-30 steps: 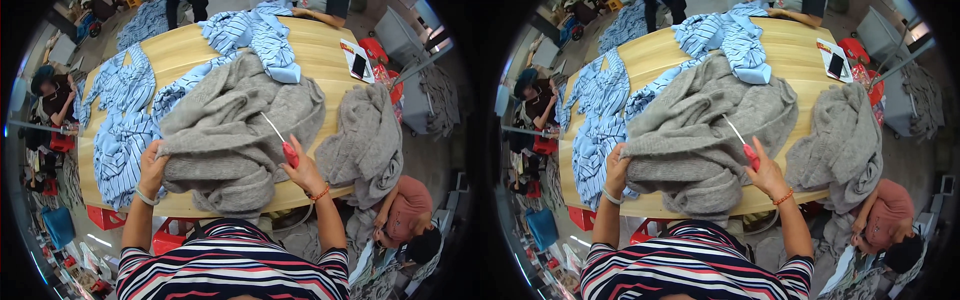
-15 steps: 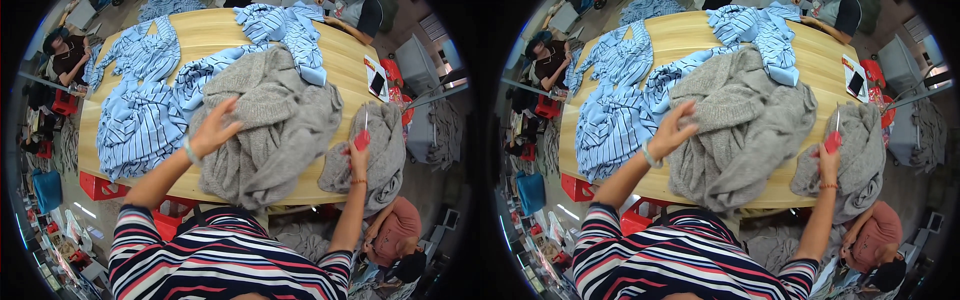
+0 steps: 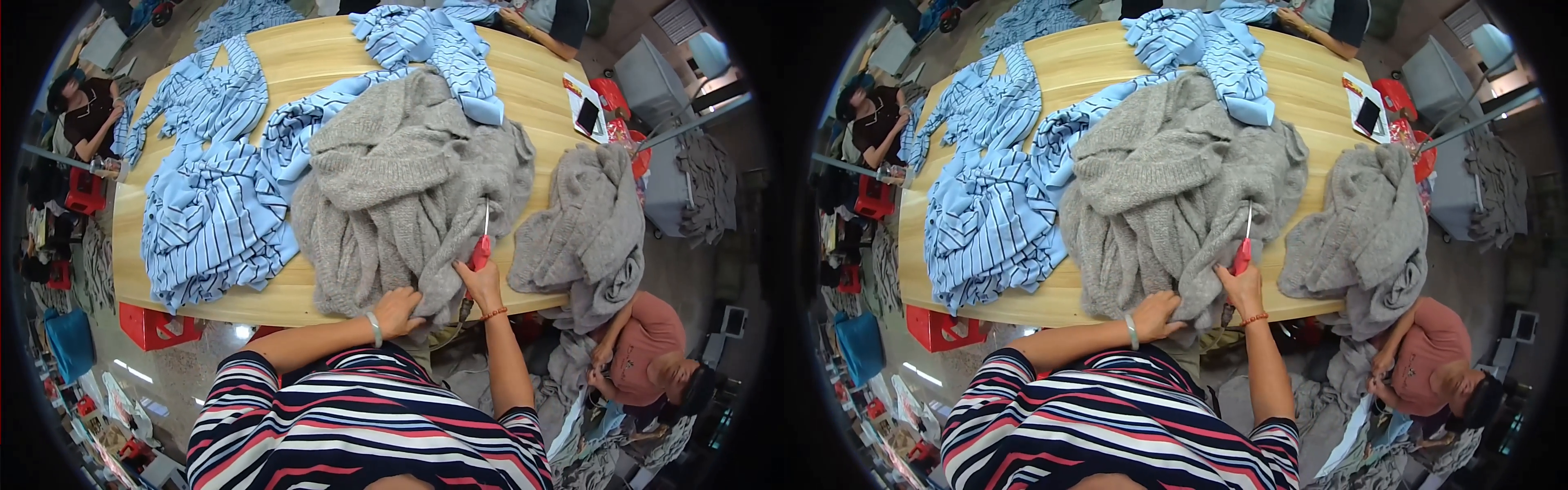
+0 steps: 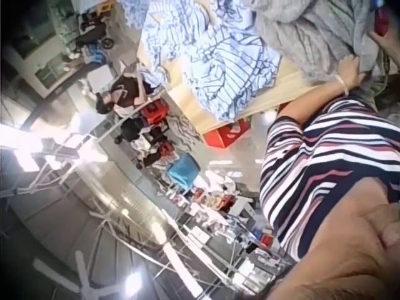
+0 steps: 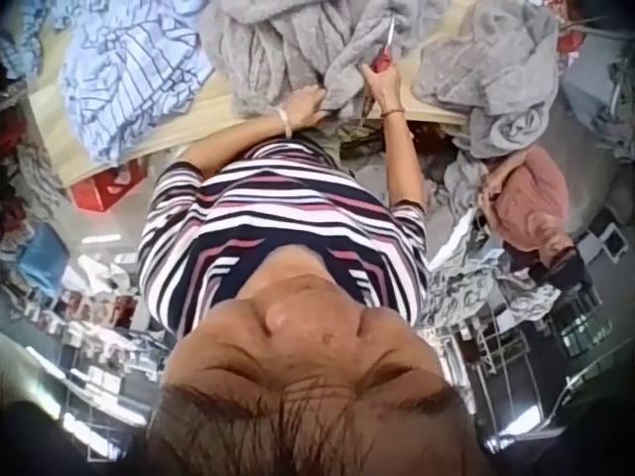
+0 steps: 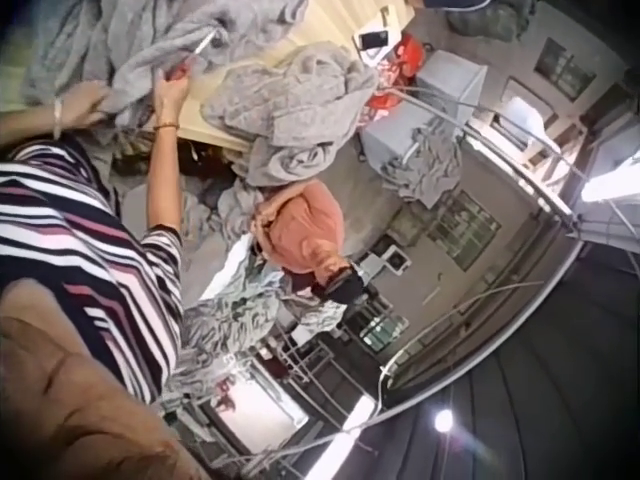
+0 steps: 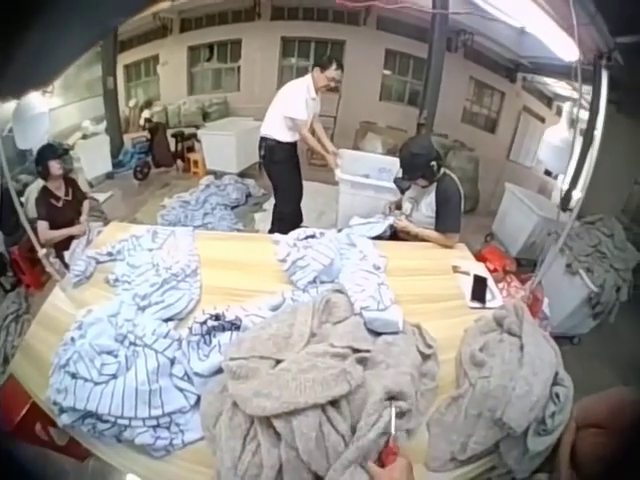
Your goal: Trimming loose threads from sweaters using a pair of scissors.
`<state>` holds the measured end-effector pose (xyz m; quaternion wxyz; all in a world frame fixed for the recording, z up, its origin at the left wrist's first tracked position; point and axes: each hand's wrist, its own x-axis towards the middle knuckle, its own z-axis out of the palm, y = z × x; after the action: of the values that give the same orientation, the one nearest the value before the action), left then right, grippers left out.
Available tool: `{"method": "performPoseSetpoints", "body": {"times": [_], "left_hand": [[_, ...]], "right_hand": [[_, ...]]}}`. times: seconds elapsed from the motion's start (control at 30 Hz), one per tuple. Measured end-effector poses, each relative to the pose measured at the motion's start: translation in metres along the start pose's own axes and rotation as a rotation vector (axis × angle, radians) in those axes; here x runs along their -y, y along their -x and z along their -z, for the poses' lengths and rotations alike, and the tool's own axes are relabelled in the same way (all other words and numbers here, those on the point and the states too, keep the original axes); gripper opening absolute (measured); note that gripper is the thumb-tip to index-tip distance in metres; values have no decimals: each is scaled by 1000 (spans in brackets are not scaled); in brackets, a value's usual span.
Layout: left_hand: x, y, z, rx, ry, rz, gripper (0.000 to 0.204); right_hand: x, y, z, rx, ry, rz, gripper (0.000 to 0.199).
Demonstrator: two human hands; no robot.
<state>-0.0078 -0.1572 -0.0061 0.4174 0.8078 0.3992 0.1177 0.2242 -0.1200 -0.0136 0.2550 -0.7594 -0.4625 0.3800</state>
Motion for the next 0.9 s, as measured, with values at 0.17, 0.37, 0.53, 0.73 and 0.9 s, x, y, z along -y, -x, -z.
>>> {"method": "performPoseSetpoints", "body": {"times": [0.17, 0.37, 0.53, 0.73, 0.9], "left_hand": [[-2, 10, -6, 32, 326, -110, 28], [-37, -13, 125, -244, 994, -1, 29], [-58, -85, 237, -462, 720, -196, 21], [-1, -116, 215, -499, 858, 204, 35], [56, -31, 134, -353, 943, 284, 35]], "right_hand": [[7, 19, 15, -89, -446, 14, 20], [98, 12, 117, -225, -503, 262, 24], [180, -43, 177, -406, -249, 643, 15], [199, -93, 162, -399, 266, 411, 31], [115, -60, 112, -66, 156, 308, 22]]}}
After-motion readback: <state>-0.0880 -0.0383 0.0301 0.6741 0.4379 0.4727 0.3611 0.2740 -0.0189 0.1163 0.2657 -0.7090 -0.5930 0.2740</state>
